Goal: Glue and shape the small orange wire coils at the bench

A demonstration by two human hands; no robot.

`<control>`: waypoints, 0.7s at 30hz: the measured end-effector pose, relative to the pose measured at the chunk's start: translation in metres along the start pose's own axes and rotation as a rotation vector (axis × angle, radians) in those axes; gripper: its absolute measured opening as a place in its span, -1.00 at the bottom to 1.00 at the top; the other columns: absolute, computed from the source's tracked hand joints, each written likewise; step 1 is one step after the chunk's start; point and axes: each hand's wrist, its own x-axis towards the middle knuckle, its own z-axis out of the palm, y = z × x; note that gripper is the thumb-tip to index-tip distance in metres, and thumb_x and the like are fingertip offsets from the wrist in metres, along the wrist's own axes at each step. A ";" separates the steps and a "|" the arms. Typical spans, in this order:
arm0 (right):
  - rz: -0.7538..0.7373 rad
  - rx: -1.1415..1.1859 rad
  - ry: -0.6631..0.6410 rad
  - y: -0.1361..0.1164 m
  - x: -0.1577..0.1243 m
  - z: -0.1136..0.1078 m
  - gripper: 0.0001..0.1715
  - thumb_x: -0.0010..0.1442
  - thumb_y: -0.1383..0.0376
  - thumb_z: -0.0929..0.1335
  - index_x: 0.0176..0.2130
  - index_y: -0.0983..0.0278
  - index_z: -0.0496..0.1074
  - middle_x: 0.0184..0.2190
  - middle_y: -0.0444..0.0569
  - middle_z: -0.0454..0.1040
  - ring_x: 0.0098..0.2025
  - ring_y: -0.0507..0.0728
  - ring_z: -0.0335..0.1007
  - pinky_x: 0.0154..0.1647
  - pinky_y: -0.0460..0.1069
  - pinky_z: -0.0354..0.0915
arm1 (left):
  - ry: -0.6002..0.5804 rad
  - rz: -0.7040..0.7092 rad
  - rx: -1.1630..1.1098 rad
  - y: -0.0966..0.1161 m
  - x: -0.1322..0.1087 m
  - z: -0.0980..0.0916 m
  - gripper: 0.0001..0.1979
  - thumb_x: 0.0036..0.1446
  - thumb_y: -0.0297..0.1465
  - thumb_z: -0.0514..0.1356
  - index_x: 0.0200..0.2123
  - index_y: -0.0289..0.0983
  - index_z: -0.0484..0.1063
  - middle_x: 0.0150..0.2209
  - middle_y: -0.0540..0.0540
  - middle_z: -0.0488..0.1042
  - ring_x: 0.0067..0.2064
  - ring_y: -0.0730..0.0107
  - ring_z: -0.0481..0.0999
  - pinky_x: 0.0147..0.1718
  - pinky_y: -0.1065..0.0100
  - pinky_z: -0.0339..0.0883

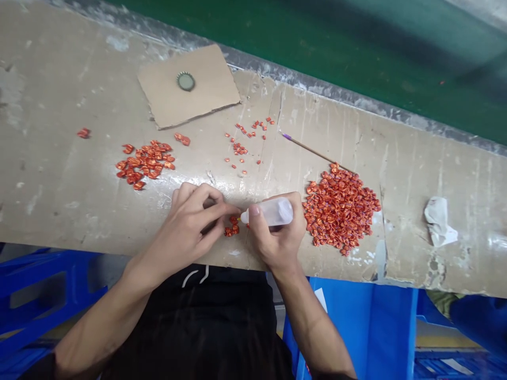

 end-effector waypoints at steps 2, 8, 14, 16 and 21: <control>-0.007 -0.011 -0.002 0.000 0.000 0.000 -0.66 0.43 0.01 0.55 -0.19 0.10 0.44 -0.42 -0.16 0.44 -0.51 0.10 0.34 -0.53 0.04 0.26 | -0.011 0.013 0.002 -0.001 -0.001 -0.001 -0.70 0.47 -0.51 0.26 0.10 -0.02 0.64 0.01 -0.06 0.51 0.05 0.12 0.37 0.05 0.07 0.28; -0.016 -0.013 -0.027 0.002 0.000 0.000 -0.69 0.42 0.04 0.56 -0.17 0.10 0.45 -0.41 -0.16 0.46 -0.50 0.11 0.35 -0.53 0.04 0.26 | -0.007 0.006 0.010 -0.001 -0.003 -0.002 -0.85 0.48 -0.43 0.29 -0.01 -0.07 0.63 0.00 -0.09 0.51 0.04 0.08 0.38 0.02 0.04 0.26; -0.010 -0.038 -0.042 0.003 -0.002 -0.002 -0.69 0.39 0.03 0.57 -0.16 0.09 0.45 -0.40 -0.15 0.48 -0.49 0.12 0.36 -0.52 0.04 0.27 | 0.011 -0.012 0.020 0.000 -0.004 -0.001 -0.96 0.44 -0.41 0.33 -0.13 -0.13 0.57 -0.02 -0.10 0.52 0.03 0.07 0.36 -0.01 0.05 0.24; -0.016 -0.028 -0.047 0.002 -0.001 -0.002 -0.70 0.40 0.05 0.57 -0.15 0.09 0.46 -0.40 -0.16 0.48 -0.49 0.11 0.36 -0.53 0.03 0.27 | 0.012 -0.019 0.020 0.001 -0.004 -0.001 -0.95 0.44 -0.40 0.34 -0.08 -0.13 0.58 0.00 -0.09 0.52 0.03 0.07 0.36 0.00 0.05 0.23; -0.020 -0.028 -0.042 0.003 -0.002 -0.002 -0.71 0.41 0.05 0.56 -0.15 0.10 0.47 -0.39 -0.15 0.47 -0.48 0.11 0.37 -0.52 0.04 0.30 | 0.016 -0.010 0.018 0.001 -0.003 0.001 -0.84 0.47 -0.37 0.33 0.05 -0.04 0.64 -0.01 -0.07 0.49 0.03 0.08 0.35 0.00 0.05 0.23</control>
